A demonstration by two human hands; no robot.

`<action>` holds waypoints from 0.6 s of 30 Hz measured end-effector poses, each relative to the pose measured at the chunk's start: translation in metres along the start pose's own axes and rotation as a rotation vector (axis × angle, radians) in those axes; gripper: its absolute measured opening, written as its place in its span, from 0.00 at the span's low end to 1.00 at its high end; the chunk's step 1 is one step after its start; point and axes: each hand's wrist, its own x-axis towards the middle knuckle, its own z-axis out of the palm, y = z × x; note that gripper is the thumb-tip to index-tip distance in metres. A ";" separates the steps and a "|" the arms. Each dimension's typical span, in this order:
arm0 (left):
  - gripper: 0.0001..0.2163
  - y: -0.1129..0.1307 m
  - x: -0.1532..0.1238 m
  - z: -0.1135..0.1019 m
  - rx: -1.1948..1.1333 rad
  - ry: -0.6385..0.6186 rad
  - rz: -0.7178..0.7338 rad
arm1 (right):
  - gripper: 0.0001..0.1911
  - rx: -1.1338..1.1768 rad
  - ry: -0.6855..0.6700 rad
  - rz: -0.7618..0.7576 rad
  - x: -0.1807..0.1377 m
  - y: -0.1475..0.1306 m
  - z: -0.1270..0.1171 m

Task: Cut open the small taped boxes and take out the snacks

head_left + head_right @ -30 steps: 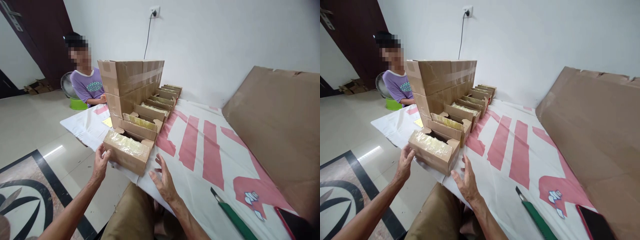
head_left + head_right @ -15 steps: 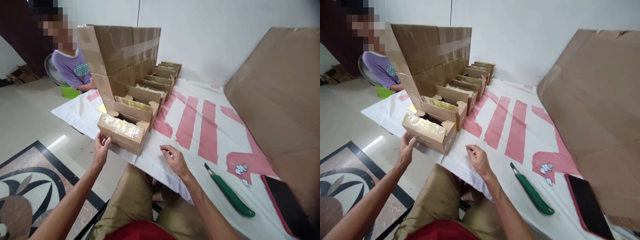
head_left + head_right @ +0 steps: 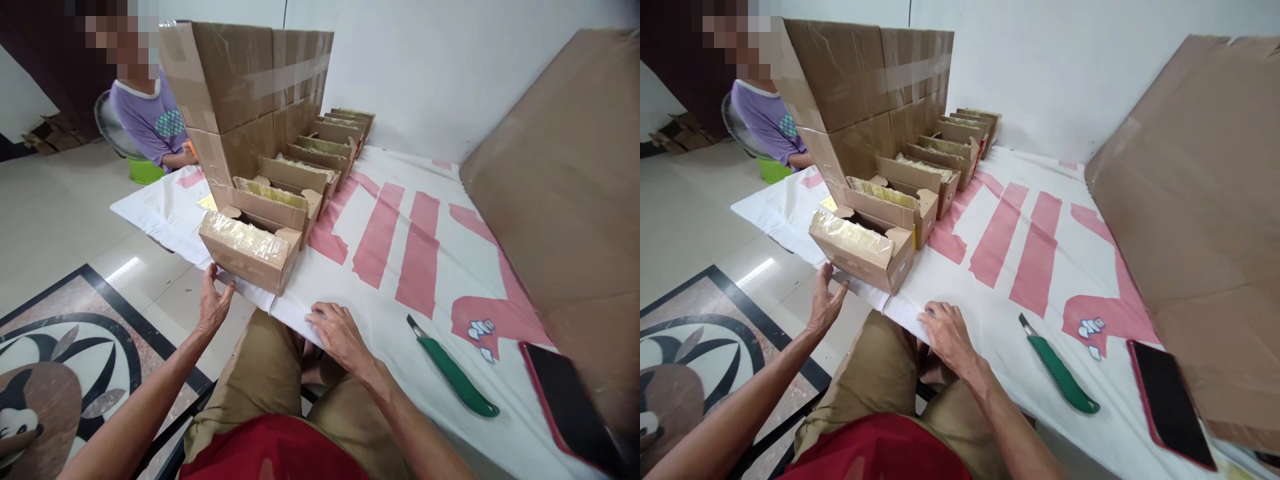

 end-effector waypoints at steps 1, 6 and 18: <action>0.33 0.000 -0.001 0.001 0.023 0.006 0.018 | 0.15 -0.007 -0.003 -0.003 -0.001 0.001 -0.001; 0.32 -0.003 -0.003 0.002 0.053 0.010 0.053 | 0.08 0.008 0.037 0.003 0.006 -0.002 0.007; 0.37 -0.001 -0.007 -0.009 0.078 -0.020 0.006 | 0.12 0.324 0.306 0.300 -0.050 0.000 -0.006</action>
